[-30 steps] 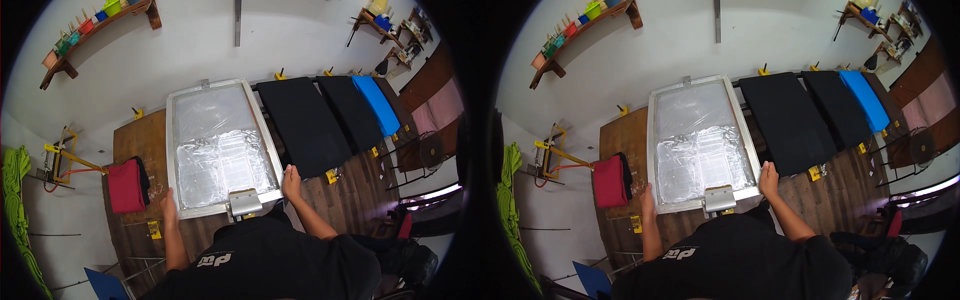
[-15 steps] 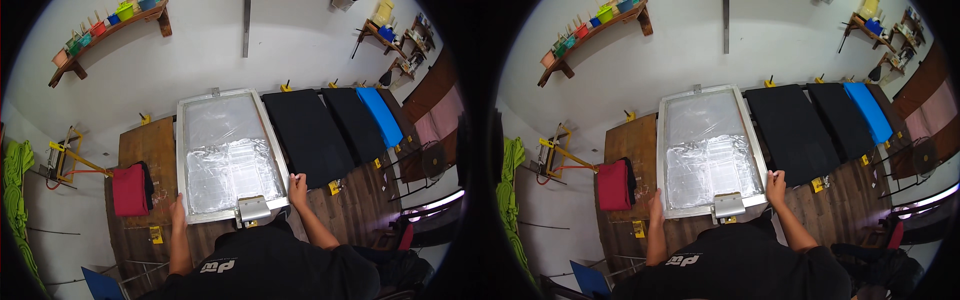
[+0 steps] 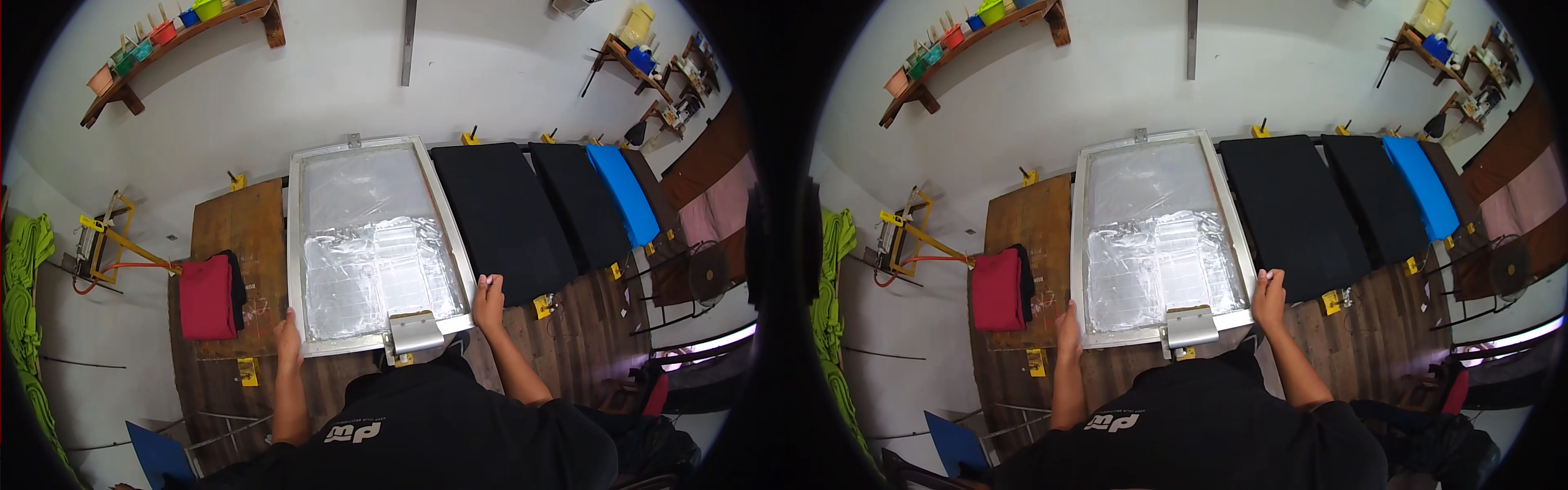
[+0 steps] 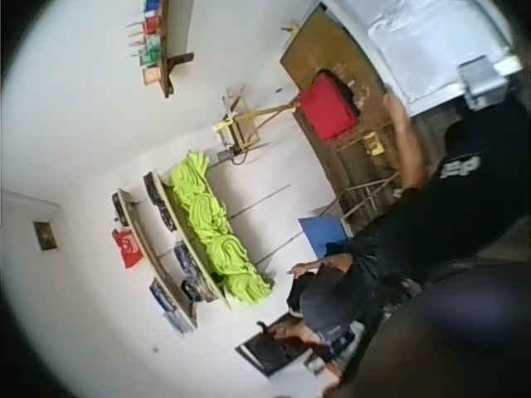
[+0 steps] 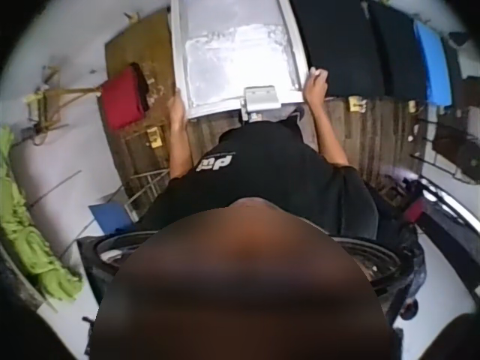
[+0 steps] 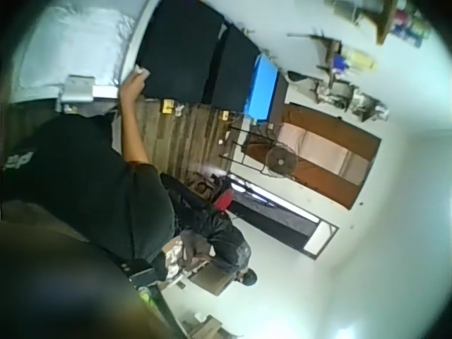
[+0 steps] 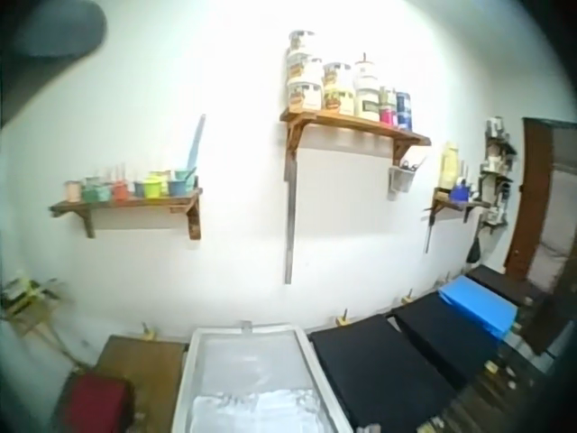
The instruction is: Preparing a screen printing frame by applying and smoothing out a transparent film using a squeegee.
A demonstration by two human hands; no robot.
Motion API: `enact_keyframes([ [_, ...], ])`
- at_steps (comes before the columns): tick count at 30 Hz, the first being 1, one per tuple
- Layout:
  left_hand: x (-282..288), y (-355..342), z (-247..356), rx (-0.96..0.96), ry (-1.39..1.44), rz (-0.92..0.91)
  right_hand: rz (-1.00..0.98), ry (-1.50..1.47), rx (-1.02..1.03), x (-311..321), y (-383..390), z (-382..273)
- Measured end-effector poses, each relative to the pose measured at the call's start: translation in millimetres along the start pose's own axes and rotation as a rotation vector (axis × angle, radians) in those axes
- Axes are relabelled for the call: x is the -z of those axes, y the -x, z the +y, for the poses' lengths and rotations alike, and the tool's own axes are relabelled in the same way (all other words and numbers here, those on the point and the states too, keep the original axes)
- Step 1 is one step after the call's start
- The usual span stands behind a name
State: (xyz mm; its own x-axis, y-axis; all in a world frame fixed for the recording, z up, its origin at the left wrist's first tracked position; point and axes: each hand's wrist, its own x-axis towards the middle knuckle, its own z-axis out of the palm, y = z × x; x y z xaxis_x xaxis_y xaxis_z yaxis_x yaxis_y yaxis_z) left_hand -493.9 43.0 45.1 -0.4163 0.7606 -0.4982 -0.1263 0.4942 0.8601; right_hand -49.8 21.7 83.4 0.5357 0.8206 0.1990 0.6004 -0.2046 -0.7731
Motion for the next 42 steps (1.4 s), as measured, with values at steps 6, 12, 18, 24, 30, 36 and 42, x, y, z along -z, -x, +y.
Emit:
enact_keyframes([
  [6,2.6,0.7,-0.5,-0.018,-0.04,0.039,-0.027,0.034,0.019,0.3,-1.4,2.9],
  [12,-3.1,10.8,11.1,-0.035,-0.068,0.065,-0.026,0.051,0.029,2.4,-3.5,7.0],
  [18,-1.9,15.2,14.2,-0.039,-0.078,0.058,-0.051,0.053,0.013,8.1,-7.4,-1.0],
  [24,-2.4,14.9,12.7,-0.039,-0.047,0.059,-0.059,0.067,0.045,6.6,-6.4,4.3],
  [30,-2.1,21.7,19.9,-0.082,-0.034,0.051,-0.074,0.072,0.057,15.2,-9.9,-4.7],
  [36,3.0,17.6,11.0,-0.065,-0.041,0.036,-0.054,0.054,0.102,13.4,-9.2,0.0],
  [42,2.8,19.2,9.7,-0.068,-0.049,0.024,-0.043,0.077,0.114,11.6,-4.3,3.6],
])
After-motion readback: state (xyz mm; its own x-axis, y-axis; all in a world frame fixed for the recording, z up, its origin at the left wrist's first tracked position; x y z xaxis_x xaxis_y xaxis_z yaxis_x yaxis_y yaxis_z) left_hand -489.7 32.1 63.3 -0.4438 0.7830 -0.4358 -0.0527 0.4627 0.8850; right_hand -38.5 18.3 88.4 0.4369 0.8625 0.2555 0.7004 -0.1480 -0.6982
